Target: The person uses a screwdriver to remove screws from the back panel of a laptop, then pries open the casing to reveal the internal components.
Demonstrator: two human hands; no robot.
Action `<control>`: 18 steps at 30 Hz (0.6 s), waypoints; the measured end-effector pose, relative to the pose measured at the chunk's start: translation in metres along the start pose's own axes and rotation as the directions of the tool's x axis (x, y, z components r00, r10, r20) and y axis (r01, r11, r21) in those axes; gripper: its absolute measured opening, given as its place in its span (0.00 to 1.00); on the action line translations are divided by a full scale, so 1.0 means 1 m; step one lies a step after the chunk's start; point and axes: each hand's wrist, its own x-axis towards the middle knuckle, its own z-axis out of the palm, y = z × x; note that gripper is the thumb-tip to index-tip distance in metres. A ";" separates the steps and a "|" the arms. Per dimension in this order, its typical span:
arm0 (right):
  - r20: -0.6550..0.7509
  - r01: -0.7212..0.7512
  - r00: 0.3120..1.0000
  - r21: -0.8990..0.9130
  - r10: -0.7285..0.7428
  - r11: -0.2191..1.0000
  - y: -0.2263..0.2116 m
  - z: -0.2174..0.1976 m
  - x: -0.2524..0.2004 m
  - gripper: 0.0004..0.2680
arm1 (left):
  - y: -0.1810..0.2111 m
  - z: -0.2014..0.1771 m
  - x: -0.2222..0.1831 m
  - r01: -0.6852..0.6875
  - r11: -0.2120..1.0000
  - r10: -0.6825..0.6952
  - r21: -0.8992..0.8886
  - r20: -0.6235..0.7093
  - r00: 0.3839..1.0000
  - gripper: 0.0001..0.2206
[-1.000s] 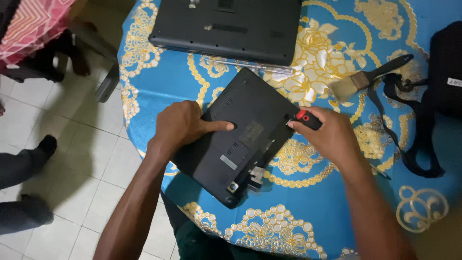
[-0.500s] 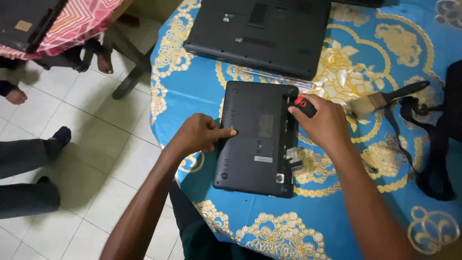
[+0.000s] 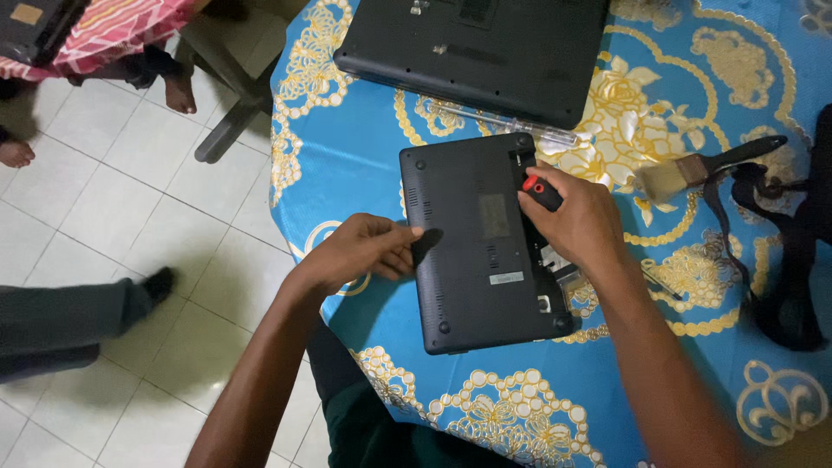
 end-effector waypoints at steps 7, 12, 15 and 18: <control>-0.013 0.021 1.000 -0.063 -0.022 0.998 0.002 0.004 -0.005 0.15 | -0.002 -0.001 -0.005 -0.077 0.996 0.076 0.036 0.031 0.997 0.26; -0.023 0.001 1.000 -0.028 -0.001 1.000 -0.005 0.001 -0.001 0.14 | -0.027 -0.003 0.004 -0.154 0.988 0.154 -0.021 0.004 0.988 0.17; -0.024 -0.016 1.000 -0.015 0.015 1.000 -0.018 -0.006 -0.008 0.14 | -0.033 0.003 -0.003 -0.220 0.974 0.220 -0.056 0.008 0.975 0.15; 0.056 0.026 0.998 0.053 -0.029 0.998 -0.014 -0.009 -0.005 0.13 | -0.059 0.027 -0.010 -0.226 0.951 0.231 -0.212 -0.003 0.973 0.11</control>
